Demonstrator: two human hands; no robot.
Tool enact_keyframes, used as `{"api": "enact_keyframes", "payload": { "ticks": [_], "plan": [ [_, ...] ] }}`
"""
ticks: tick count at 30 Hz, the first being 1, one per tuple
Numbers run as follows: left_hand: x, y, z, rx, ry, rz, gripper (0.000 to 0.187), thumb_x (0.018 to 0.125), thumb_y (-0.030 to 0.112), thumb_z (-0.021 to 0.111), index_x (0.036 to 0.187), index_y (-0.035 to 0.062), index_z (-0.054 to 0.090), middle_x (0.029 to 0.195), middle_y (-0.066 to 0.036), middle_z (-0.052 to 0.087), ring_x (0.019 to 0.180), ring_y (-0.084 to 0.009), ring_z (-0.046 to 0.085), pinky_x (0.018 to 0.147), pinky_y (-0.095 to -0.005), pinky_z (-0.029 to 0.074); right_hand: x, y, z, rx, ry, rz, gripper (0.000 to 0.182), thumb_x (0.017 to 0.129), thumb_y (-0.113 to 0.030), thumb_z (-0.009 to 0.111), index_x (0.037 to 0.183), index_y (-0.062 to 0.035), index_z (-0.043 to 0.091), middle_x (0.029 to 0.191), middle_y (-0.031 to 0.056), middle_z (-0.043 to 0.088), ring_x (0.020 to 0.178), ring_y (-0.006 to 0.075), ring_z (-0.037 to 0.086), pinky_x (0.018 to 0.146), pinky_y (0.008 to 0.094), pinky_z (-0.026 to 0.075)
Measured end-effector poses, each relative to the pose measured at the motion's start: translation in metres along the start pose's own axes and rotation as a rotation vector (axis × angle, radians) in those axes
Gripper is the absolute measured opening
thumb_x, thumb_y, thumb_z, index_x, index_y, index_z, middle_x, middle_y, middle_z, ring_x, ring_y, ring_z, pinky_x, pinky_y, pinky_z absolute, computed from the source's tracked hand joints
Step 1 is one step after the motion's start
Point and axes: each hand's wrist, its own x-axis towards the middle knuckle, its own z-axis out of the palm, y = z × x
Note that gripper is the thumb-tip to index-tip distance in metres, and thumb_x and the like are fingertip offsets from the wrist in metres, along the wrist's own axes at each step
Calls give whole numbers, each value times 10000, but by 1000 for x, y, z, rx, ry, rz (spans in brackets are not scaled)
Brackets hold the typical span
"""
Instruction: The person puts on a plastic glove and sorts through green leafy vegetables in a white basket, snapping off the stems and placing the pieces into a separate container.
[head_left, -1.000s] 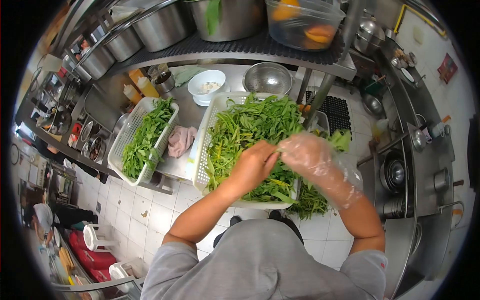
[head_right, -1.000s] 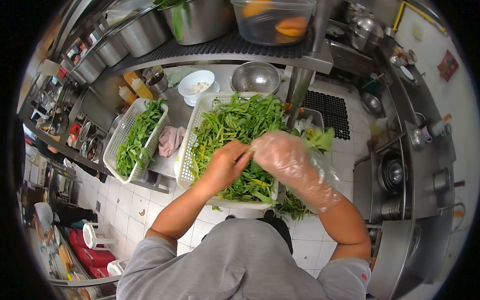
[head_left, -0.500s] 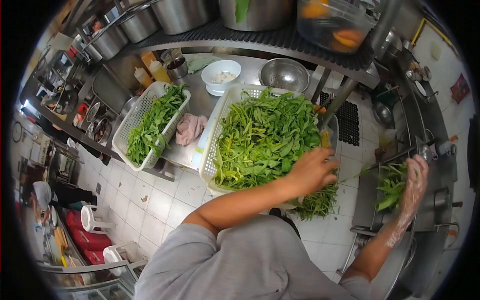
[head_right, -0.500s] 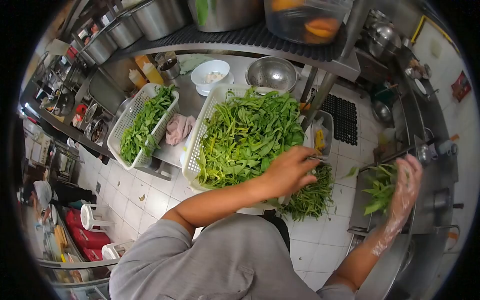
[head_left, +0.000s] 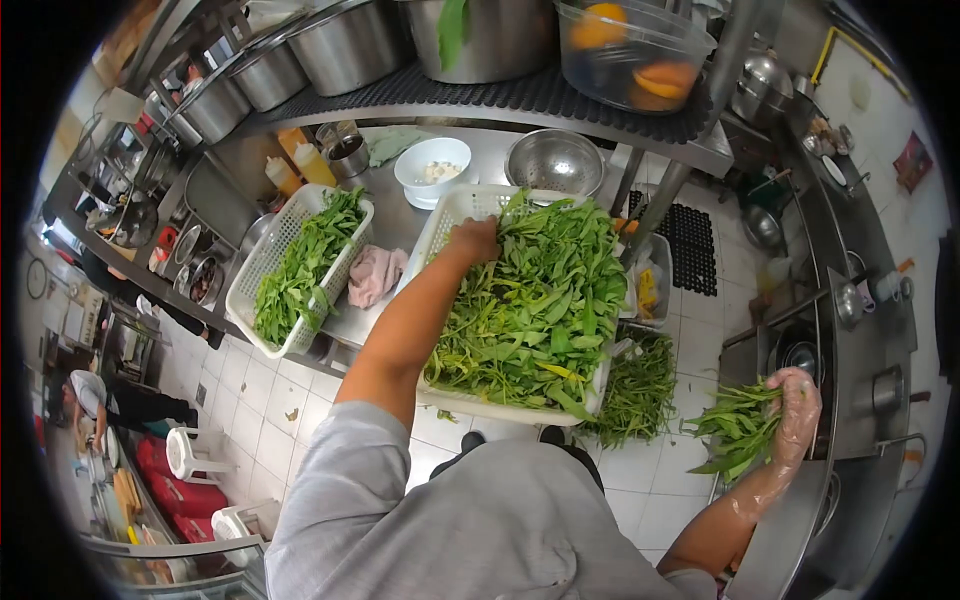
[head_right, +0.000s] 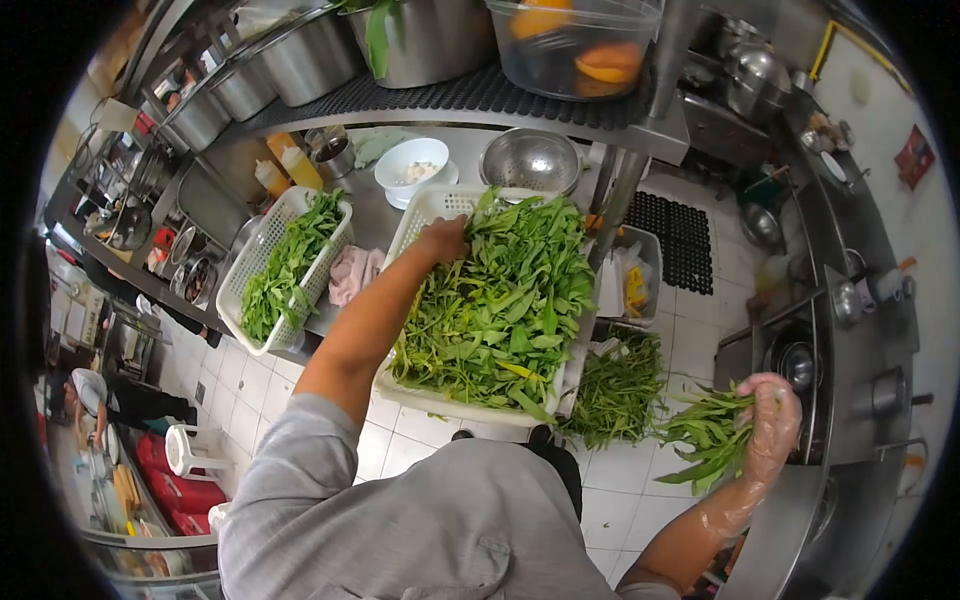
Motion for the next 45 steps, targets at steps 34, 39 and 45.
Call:
{"api": "enact_keyframes", "payload": {
  "ticks": [34,39,45],
  "plan": [
    [-100,-6,-8,-231,142,118,350,840,134,578,1172,25,583,1071,-229,622,988,-382,593,872,-426,465,12,-31,62,137,-229,-1,193,896,-183,565,901,4,612,846,65,619,735,112,566,575,224,409],
    [-103,-21,-29,-342,402,167,300,821,100,546,1112,28,568,1088,-218,597,975,-376,590,829,-455,478,6,-24,61,121,-244,1,189,900,-176,558,903,6,609,841,68,619,723,114,566,567,218,405],
    [-167,1,-106,-667,908,230,259,807,-3,550,1063,25,577,965,-198,624,881,-382,595,764,-411,473,-2,-17,49,108,-223,21,176,904,-159,550,900,8,605,837,73,618,716,116,570,554,222,407]
  ]
}}
